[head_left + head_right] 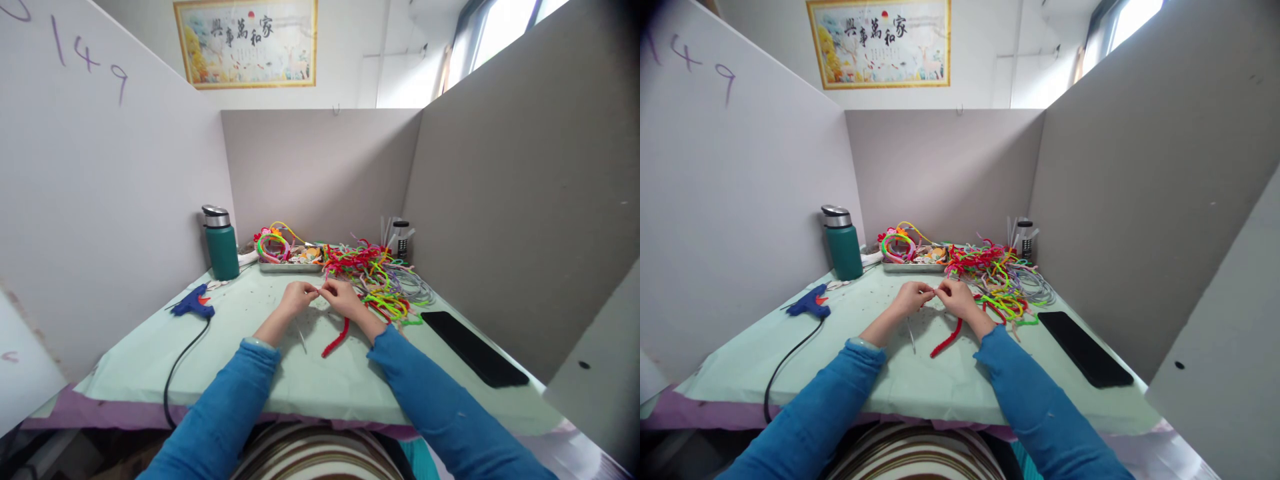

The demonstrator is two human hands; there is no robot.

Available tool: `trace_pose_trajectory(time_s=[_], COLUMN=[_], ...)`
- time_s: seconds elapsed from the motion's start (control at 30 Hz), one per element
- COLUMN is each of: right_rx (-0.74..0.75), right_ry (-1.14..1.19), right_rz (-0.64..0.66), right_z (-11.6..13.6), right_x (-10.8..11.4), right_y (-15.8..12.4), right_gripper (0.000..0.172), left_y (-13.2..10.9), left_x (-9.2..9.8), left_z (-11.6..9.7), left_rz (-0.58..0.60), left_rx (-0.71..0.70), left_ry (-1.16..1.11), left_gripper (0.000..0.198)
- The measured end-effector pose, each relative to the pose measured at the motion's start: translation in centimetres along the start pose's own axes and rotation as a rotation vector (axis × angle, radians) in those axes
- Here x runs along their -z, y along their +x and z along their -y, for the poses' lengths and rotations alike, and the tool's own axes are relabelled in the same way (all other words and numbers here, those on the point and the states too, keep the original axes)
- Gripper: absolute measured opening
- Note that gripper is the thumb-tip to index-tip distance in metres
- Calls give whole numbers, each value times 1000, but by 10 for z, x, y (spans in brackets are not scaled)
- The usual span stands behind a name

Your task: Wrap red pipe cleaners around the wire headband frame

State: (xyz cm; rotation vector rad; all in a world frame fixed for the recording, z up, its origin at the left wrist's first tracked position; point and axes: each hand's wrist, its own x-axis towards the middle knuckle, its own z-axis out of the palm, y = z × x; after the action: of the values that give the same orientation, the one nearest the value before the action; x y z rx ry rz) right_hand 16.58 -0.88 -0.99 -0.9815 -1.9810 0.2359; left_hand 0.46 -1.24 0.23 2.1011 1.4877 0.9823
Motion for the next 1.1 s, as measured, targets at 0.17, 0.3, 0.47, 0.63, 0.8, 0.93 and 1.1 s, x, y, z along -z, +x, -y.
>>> trace_pose_trajectory(time_s=[0.17,0.3,0.47,0.63,0.8,0.93,1.1], right_rx=[13,21,22,18,20,18,14], right_ry=[7,24,36,41,38,48,40], right_rz=[-3,-14,-8,-3,3,1,23], right_z=[-1,0,1,0,0,-2,-3], right_x=[0,0,1,1,1,1,0], right_y=[0,0,0,0,0,0,0], right_gripper=[19,20,20,20,20,19,18], left_y=[3,4,5,5,6,5,4], left_x=[-1,-2,-2,-3,-4,-3,-2], left_z=[3,4,5,8,11,10,8], left_rz=[-20,-20,-4,38,96,109,96], left_rx=[-26,-8,18,66,98,102,111], left_ry=[-3,-27,-80,-142,-227,-266,-238], left_gripper=[28,29,29,30,33,36,36])
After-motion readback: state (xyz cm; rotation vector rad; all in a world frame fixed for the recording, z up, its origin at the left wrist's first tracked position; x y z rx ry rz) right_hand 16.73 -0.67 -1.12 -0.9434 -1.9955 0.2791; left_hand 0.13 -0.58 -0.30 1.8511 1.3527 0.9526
